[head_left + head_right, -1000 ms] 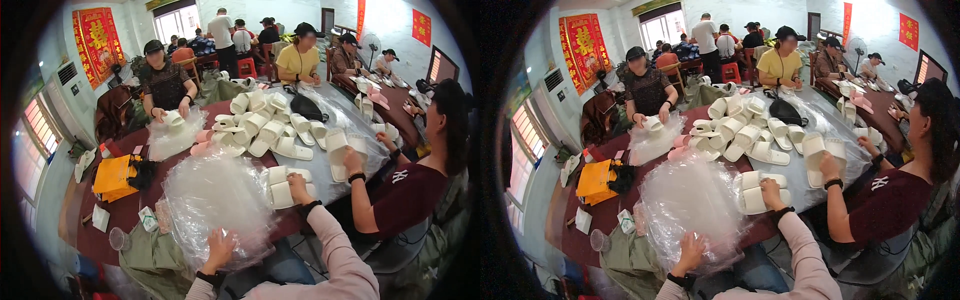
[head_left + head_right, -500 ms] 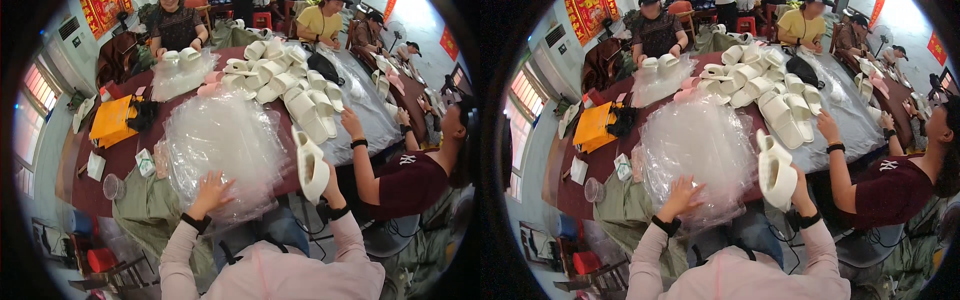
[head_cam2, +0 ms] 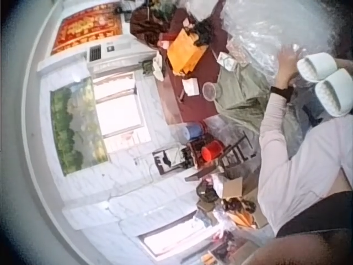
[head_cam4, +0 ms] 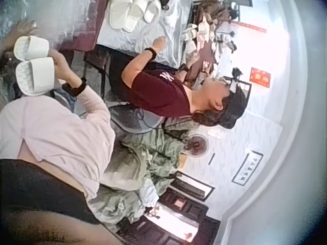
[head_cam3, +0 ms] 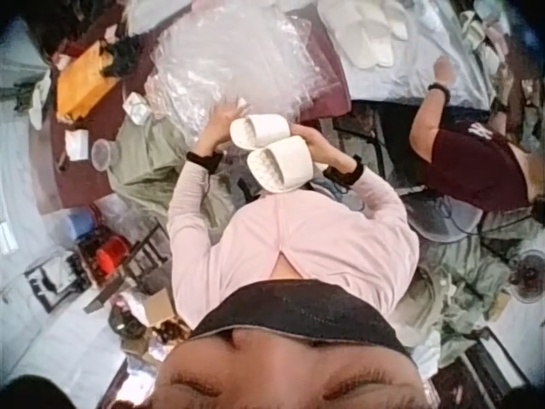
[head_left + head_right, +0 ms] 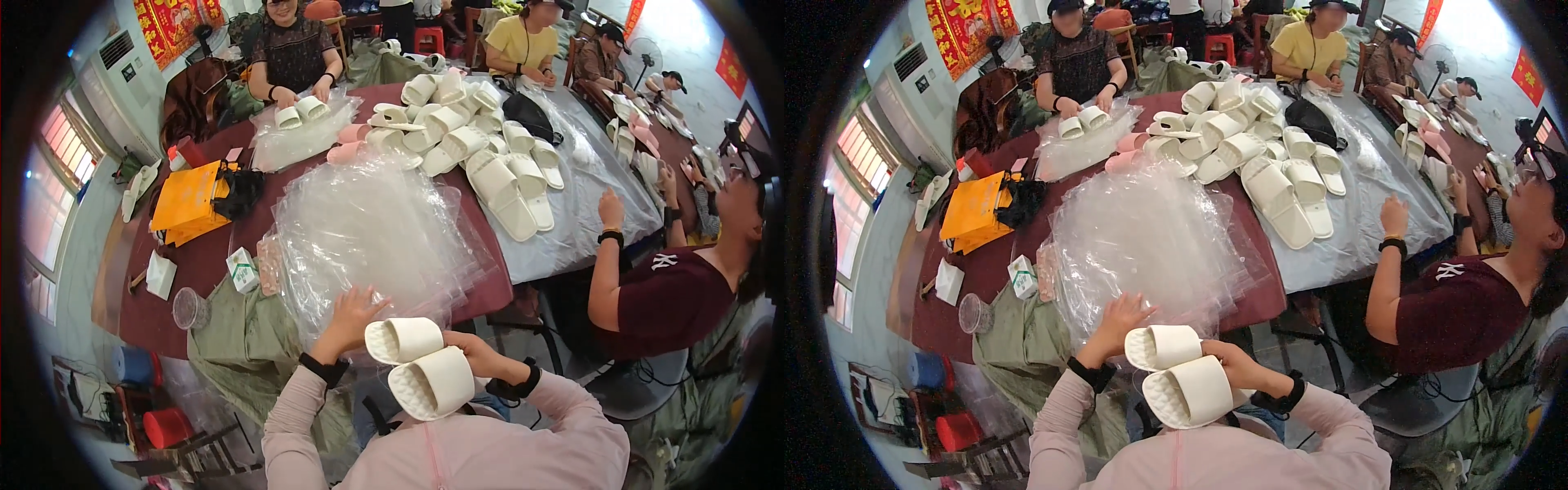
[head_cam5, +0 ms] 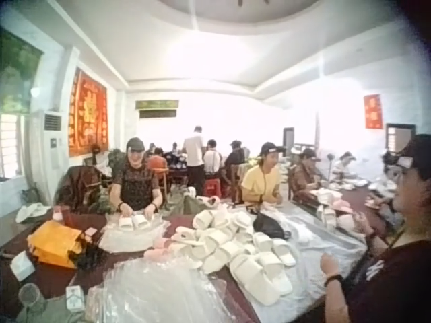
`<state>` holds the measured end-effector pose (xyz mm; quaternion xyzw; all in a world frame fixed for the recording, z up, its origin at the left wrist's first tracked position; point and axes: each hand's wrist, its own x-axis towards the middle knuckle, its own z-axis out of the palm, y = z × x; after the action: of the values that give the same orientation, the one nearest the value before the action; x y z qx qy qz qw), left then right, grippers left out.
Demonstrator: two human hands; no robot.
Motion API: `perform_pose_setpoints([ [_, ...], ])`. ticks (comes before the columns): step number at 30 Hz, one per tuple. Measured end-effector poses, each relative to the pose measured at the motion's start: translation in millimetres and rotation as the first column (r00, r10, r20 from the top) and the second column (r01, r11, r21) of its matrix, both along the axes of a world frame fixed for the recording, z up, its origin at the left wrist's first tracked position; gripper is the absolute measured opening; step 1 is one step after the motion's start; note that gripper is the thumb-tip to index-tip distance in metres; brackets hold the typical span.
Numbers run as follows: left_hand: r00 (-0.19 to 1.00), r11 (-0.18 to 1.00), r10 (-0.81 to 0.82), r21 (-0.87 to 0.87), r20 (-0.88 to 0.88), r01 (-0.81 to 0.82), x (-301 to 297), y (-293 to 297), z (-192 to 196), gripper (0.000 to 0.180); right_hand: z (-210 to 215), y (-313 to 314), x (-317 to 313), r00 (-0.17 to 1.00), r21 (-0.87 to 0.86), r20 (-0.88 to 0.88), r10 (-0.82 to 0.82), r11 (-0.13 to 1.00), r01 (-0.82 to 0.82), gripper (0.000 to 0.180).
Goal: The recorder is sorting and packaging white and pink slippers into plastic bags at a factory table.
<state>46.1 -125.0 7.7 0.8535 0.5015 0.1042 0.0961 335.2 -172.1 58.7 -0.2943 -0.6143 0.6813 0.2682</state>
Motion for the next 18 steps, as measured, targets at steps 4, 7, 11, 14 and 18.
perform_pose_setpoints([
  [4,0.984,0.988,0.143,0.068,-0.105,-0.136,7,-4,-17,0.041,-10,0,7,0.994,0.207,0.104,-0.011,0.978,-0.011,0.030],
  [7,0.976,0.979,0.196,0.080,-0.094,-0.188,13,-3,-18,0.032,-9,-3,10,0.992,0.076,0.109,-0.056,0.996,0.048,0.028],
  [11,0.980,0.977,0.200,0.066,0.022,-0.201,10,2,-16,0.023,-5,-3,9,0.994,0.184,0.075,-0.079,0.981,0.064,0.027],
  [14,0.966,0.956,0.231,0.157,0.114,-0.247,10,3,-7,0.017,-2,-1,10,0.994,0.206,0.078,-0.073,0.977,0.056,0.027],
  [18,0.895,0.935,0.249,0.151,0.369,-0.322,13,9,4,0.011,-2,2,8,0.991,0.336,0.124,-0.054,0.942,0.009,0.026],
])
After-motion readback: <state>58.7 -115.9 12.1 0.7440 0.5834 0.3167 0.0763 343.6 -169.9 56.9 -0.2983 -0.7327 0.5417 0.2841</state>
